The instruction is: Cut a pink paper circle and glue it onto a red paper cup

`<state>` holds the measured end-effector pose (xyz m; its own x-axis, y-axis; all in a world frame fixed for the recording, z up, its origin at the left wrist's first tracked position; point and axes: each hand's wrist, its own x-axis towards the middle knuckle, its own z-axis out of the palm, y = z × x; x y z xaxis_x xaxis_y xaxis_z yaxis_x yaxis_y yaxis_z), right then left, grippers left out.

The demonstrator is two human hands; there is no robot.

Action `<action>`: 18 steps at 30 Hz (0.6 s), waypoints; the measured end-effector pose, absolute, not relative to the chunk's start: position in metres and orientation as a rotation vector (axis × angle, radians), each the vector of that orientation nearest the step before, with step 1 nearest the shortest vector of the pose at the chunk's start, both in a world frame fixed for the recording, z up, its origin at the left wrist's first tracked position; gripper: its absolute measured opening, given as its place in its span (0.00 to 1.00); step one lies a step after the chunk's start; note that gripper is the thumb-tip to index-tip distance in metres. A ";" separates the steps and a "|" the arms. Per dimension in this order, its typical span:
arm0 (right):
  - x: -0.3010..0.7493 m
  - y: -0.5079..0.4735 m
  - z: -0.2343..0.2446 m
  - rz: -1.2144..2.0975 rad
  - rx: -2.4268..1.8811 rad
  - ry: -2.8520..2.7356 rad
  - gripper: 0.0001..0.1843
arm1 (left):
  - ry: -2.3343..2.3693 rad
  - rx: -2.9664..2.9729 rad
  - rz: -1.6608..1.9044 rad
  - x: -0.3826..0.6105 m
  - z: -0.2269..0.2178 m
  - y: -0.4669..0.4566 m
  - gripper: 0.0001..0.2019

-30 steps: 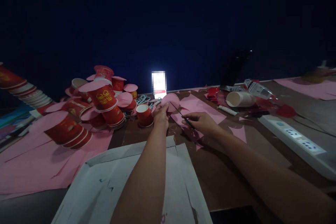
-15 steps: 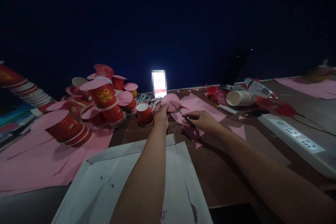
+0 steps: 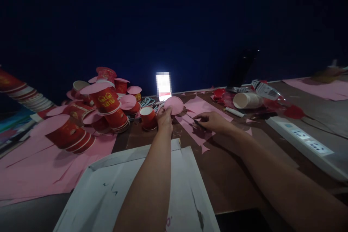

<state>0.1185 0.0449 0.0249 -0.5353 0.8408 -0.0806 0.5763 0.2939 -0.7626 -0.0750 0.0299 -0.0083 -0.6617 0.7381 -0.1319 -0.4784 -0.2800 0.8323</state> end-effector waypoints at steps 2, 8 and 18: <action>0.122 0.050 0.024 0.799 -1.321 -2.199 0.16 | 1.135 0.351 1.984 -0.074 -0.007 0.029 0.13; 0.135 0.067 0.021 0.248 -1.556 -2.084 0.22 | 1.178 0.424 1.948 -0.071 -0.006 0.026 0.14; 0.145 0.077 0.005 0.057 -1.746 -2.086 0.26 | 1.289 0.444 2.020 -0.069 -0.002 0.025 0.14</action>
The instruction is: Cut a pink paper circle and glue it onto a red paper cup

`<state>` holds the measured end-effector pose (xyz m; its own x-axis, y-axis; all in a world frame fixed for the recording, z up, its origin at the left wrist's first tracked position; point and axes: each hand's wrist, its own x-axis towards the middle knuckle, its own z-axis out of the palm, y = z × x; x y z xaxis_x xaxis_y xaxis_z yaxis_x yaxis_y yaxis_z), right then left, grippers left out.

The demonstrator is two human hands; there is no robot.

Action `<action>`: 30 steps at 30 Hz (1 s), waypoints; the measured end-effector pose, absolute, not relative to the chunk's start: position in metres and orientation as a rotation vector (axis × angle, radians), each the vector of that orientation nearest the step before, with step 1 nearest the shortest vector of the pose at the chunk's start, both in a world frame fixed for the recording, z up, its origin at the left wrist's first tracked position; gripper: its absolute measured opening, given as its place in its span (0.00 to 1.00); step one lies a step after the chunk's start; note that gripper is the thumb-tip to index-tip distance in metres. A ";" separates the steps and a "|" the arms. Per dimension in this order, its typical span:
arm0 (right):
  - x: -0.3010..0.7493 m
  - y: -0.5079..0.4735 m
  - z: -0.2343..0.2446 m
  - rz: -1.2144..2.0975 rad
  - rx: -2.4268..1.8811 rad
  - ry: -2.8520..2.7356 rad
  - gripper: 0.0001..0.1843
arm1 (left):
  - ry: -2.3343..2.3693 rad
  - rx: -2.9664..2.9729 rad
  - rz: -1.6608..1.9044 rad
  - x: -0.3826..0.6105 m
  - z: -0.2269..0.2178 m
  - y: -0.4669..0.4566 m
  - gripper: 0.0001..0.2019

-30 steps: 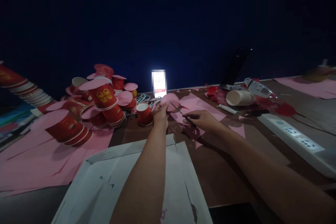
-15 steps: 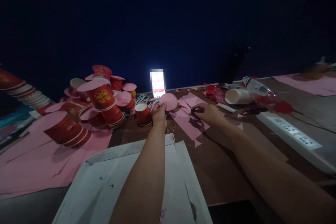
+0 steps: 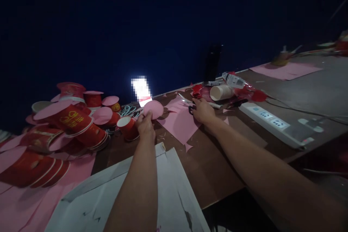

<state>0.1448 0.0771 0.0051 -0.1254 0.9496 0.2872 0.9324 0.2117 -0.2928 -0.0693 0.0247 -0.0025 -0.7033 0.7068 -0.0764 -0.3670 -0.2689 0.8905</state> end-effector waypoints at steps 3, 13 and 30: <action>0.146 0.077 0.007 -0.019 -1.788 -2.123 0.22 | 1.256 0.480 2.093 -0.069 0.001 0.022 0.14; 0.147 0.073 0.016 -0.093 -1.829 -2.180 0.15 | 1.102 0.489 2.229 -0.073 0.039 0.006 0.11; 0.129 0.056 0.014 0.061 -1.433 -2.345 0.21 | 1.574 1.679 0.793 -0.039 0.005 -0.041 0.06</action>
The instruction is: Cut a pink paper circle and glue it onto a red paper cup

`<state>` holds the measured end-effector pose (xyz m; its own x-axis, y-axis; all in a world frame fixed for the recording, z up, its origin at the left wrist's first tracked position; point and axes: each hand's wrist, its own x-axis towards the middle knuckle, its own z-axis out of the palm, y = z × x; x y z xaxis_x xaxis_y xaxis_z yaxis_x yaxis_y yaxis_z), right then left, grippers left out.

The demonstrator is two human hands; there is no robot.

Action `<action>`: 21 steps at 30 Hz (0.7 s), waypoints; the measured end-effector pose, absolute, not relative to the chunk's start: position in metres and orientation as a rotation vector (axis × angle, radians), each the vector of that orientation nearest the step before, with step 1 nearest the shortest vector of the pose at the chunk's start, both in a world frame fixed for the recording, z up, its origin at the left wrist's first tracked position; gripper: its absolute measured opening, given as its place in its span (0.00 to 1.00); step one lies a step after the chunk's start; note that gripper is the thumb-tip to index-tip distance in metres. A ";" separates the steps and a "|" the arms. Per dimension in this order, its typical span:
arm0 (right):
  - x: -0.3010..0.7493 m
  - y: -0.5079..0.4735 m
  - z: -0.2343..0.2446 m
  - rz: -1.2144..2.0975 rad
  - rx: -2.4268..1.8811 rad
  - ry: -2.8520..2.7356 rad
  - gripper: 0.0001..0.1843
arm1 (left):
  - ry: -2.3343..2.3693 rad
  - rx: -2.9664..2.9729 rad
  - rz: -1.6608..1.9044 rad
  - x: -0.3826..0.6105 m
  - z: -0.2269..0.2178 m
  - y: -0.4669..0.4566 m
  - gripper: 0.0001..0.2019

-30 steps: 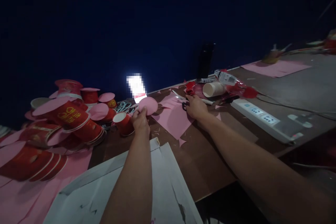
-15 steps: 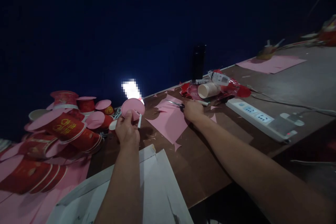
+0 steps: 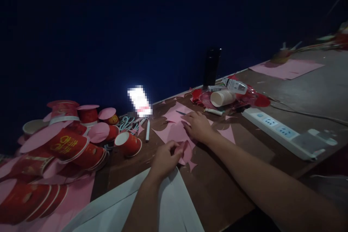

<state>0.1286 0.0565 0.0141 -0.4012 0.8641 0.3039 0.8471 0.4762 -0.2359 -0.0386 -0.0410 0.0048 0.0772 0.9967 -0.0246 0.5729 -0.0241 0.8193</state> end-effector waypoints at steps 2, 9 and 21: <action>0.127 0.058 0.011 0.094 -1.404 -2.359 0.22 | 1.547 1.724 0.745 -0.040 0.002 -0.041 0.07; 0.124 0.061 0.007 0.145 -1.130 -2.536 0.21 | 1.506 1.745 0.669 -0.043 0.006 -0.037 0.08; 0.120 0.055 0.003 0.095 -1.297 -2.390 0.23 | 1.476 1.694 0.683 -0.043 0.005 -0.035 0.08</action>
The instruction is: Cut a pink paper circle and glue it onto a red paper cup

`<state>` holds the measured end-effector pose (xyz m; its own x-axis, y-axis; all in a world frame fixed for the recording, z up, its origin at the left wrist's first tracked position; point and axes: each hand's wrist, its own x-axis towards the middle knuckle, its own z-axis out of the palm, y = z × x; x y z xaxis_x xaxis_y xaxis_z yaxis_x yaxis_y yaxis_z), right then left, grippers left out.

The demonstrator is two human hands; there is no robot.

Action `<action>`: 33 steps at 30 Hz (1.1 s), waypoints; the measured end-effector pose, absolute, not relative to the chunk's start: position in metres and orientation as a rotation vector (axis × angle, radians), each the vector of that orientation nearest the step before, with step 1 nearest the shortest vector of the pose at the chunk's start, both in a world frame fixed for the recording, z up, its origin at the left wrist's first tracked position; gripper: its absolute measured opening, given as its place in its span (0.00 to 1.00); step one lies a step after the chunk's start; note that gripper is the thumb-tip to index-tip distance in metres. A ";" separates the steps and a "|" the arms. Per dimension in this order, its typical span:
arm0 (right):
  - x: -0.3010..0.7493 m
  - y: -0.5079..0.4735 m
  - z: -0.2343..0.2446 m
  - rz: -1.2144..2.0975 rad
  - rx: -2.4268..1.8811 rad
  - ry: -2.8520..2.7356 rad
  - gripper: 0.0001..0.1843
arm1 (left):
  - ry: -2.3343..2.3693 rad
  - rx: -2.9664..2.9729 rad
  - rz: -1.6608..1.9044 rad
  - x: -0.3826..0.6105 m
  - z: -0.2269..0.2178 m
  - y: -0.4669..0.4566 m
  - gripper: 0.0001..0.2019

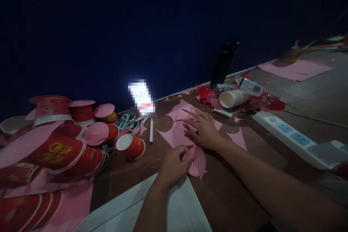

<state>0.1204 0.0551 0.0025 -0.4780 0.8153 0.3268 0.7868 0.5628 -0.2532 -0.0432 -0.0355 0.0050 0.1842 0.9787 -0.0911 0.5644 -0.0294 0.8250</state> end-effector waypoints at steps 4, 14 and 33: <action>0.122 0.058 0.002 0.154 -1.174 -2.362 0.16 | 1.448 1.672 0.690 -0.044 0.004 -0.034 0.08; 0.121 0.055 0.004 0.356 -0.949 -2.096 0.13 | 1.517 1.148 1.009 -0.050 0.000 -0.026 0.17; 0.111 0.046 0.009 0.671 -1.313 -2.206 0.24 | 1.870 1.492 1.094 -0.041 -0.006 -0.027 0.18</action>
